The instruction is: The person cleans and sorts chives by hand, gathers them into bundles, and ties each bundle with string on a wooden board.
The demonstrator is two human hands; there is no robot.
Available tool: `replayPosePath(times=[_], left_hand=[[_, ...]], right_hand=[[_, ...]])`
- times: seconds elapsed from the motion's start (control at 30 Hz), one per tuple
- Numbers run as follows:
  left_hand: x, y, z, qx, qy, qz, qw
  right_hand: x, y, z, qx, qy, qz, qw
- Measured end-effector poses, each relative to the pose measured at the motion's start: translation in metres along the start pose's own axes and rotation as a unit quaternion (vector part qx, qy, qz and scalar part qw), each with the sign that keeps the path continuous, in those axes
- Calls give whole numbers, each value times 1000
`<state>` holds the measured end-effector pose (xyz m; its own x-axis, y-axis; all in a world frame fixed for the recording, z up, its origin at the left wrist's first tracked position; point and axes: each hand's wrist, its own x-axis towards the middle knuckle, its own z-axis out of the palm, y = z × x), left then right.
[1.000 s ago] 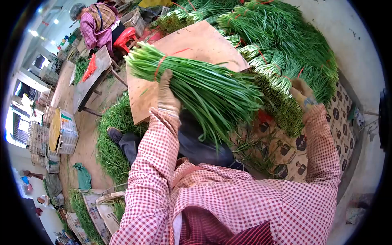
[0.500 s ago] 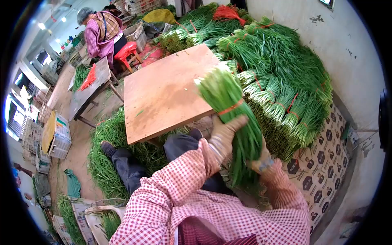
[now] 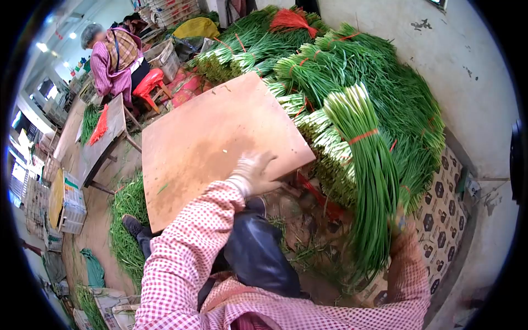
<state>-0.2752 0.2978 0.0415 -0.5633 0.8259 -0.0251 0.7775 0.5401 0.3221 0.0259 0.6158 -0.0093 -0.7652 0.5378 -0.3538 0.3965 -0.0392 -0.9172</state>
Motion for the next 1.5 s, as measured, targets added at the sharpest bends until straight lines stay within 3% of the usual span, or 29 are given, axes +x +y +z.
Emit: replayPosePath(times=[0.1,0.13,0.17,0.2,0.27,0.33,0.4,0.43,0.47,0.5,0.6,0.8,0.87,0.93,0.97,1.0,1.03,1.07,1.13,1.17,1.2,1.27,1.33,1.37,1.4,1.5], left_hand=[[6,-34,13,103,-29,20,994],[8,-24,15,146,-116,-5,982],[6,-22,21,159,-103,-4,982],[5,-23,26,174,-91,-4,981],[3,-26,29,164,-88,2,983],[0,-31,32,147,-87,22,985],[-3,-32,32,127,-79,29,988],[-3,-32,32,121,-71,35,990],[-3,-30,30,115,-65,41,990],[-3,-29,30,98,-37,41,994],[-1,-26,30,74,-15,44,996],[-1,-26,32,91,-1,51,995],[-1,-27,30,119,-49,34,991],[0,-29,29,123,-58,37,990],[0,-30,30,127,-56,38,990],[0,-30,31,131,-55,39,989],[0,-30,33,150,-83,19,985],[0,-30,34,147,-85,18,985],[1,-30,32,132,-57,24,989],[1,-28,29,138,-61,21,988],[2,-27,28,138,-60,23,988],[1,-25,29,150,-67,7,986],[7,-13,36,160,-88,-15,983],[10,-10,45,157,-33,-47,986],[4,-6,56,147,3,-82,986],[10,0,45,173,-23,-92,980]], right_hand=[[76,-63,-2,-67,-10,-55,996],[106,-90,3,-95,-15,-79,992],[136,-118,9,-123,-21,-108,986],[144,-172,36,-143,-7,-77,987],[231,-194,48,-241,-20,-203,949],[296,-215,82,-338,29,-332,880],[348,-206,126,-346,34,-292,891],[367,-196,152,-423,32,-220,878],[366,-186,179,-542,26,-133,830],[372,-172,197,-537,19,-131,833],[380,-122,235,-664,25,14,747],[353,-130,200,-595,30,-43,802],[324,-99,182,-591,136,-227,762],[278,-60,166,-425,174,-461,759],[230,-48,166,-383,191,-517,741],[188,-16,164,-330,123,-477,806],[155,18,162,-308,100,-515,794],[115,64,165,-291,59,-468,832],[31,260,172,-372,45,-255,891],[-10,270,171,-312,-84,31,946],[-44,254,182,-225,-65,187,954],[-88,284,210,-195,-44,235,951],[-99,292,221,-229,-58,168,957],[-90,314,220,-153,-92,85,980],[-90,322,213,-146,-99,82,981],[-69,307,189,-199,-84,161,963]])
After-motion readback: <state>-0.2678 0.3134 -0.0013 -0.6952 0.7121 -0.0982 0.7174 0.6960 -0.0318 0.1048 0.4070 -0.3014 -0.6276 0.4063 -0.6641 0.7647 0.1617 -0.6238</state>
